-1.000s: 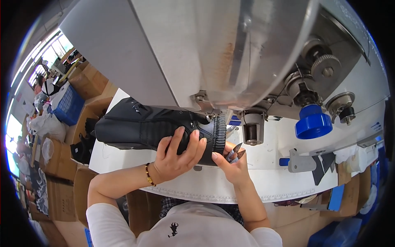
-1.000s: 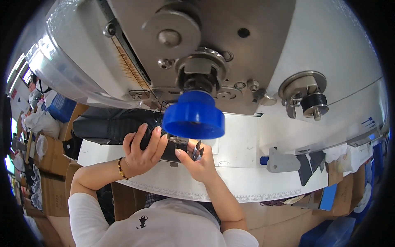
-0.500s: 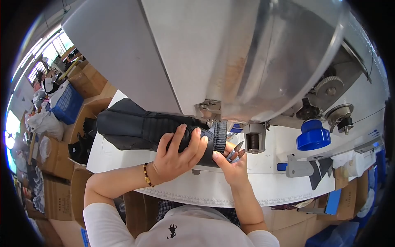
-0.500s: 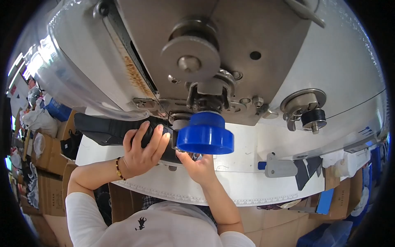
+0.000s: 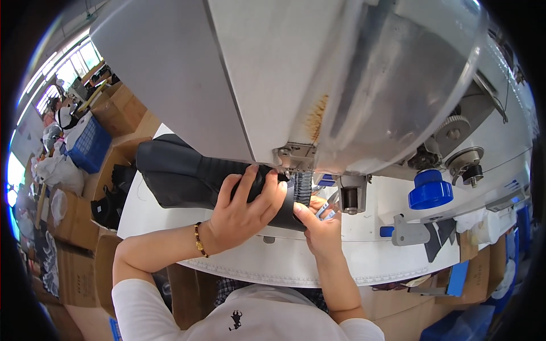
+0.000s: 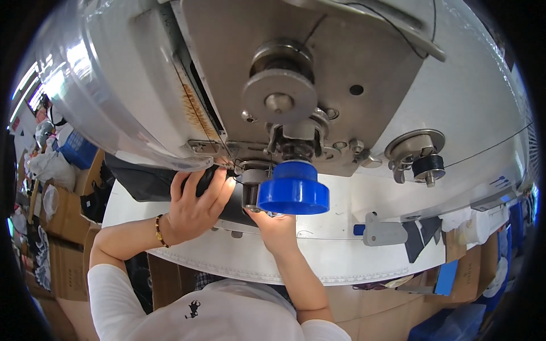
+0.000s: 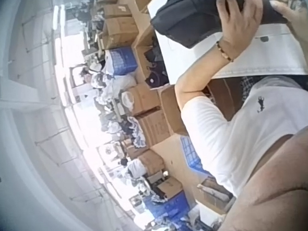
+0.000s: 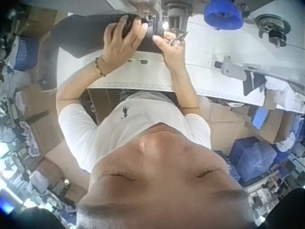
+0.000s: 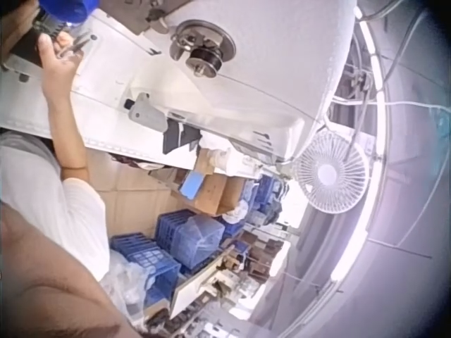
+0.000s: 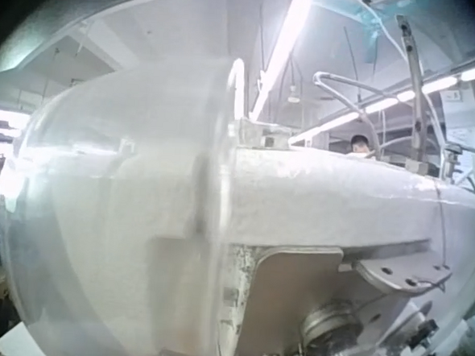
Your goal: Stitch the upper components of a black motorcycle boot using an industrial sewing machine.
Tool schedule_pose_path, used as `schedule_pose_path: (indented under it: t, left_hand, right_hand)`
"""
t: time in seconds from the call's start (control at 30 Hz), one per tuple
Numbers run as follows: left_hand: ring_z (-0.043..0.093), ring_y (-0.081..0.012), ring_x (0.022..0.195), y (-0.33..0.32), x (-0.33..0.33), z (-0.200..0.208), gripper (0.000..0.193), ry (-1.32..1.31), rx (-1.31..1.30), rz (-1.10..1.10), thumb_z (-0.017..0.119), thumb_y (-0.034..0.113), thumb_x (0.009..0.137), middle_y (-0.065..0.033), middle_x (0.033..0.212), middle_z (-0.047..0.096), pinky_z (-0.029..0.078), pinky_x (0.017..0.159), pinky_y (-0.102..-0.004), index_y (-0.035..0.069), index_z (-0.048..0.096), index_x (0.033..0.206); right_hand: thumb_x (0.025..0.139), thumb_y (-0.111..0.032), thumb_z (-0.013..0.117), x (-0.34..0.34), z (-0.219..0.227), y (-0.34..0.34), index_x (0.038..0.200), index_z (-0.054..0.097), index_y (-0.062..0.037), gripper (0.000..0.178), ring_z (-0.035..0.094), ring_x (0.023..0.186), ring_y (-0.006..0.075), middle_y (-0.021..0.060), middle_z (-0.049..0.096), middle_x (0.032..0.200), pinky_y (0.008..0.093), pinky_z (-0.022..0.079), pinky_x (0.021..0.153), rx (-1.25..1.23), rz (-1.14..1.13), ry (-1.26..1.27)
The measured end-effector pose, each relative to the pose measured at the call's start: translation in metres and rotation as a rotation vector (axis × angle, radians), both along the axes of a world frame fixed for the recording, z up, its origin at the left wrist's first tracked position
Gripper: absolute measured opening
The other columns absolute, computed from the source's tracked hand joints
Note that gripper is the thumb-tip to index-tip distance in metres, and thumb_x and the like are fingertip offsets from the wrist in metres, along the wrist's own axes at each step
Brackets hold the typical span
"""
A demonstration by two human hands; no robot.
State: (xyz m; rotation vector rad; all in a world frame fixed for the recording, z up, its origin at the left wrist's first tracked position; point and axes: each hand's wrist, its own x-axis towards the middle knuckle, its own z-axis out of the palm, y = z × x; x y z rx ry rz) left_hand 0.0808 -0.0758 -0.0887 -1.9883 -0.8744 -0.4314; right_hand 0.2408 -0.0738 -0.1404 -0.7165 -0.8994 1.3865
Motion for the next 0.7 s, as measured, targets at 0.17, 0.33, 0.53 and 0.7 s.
schedule_pose_path:
  t: [0.17, 0.33, 0.53, 0.7]
  left_hand:
    - [0.051, -0.0290, 0.097, 0.003, 0.000, -0.007, 0.032, -0.025, 0.002, -0.019, 0.053, 0.018, 0.074, -0.0056, 0.106, 0.050, 0.040, 0.074, -0.0351, 0.011, 0.052, 0.105]
    - [0.048, -0.0306, 0.102, -0.006, -0.009, -0.014, 0.044, -0.092, -0.136, -0.062, 0.060, 0.023, 0.064, -0.0054, 0.111, 0.048, 0.035, 0.080, -0.0395, 0.013, 0.055, 0.107]
    - [0.045, -0.0330, 0.108, -0.008, -0.014, 0.000, 0.053, -0.036, -0.184, -0.159, 0.065, 0.029, 0.054, -0.0066, 0.113, 0.048, 0.031, 0.084, -0.0424, 0.015, 0.057, 0.105]
    - [0.047, -0.0331, 0.106, -0.007, -0.014, -0.003, 0.048, -0.034, -0.130, -0.188, 0.063, 0.030, 0.056, -0.0081, 0.113, 0.049, 0.032, 0.084, -0.0419, 0.015, 0.059, 0.102]
  right_hand:
    - [0.074, -0.010, 0.063, 0.015, 0.000, 0.003, 0.065, 0.054, -0.0054, 0.014, 0.036, 0.038, 0.0028, -0.0040, 0.046, 0.053, 0.0182, 0.027, 0.032, -0.009, 0.150, -0.202]
    - [0.075, -0.011, 0.063, 0.023, 0.007, 0.016, 0.057, 0.046, -0.0103, 0.025, 0.036, 0.039, 0.0013, -0.0050, 0.043, 0.051, 0.0171, 0.027, 0.034, 0.158, 0.258, -0.278]
    - [0.072, -0.010, 0.067, 0.015, -0.032, 0.009, 0.094, 0.052, -0.0057, 0.026, 0.038, 0.046, 0.0023, -0.0011, 0.052, 0.071, 0.0169, 0.027, 0.038, -0.134, 0.385, 0.068]
    - [0.079, -0.005, 0.056, 0.017, -0.013, -0.005, 0.087, 0.055, 0.0021, 0.011, 0.037, 0.039, 0.0039, 0.0012, 0.051, 0.061, 0.0177, 0.027, 0.034, 0.036, 0.295, -0.105]
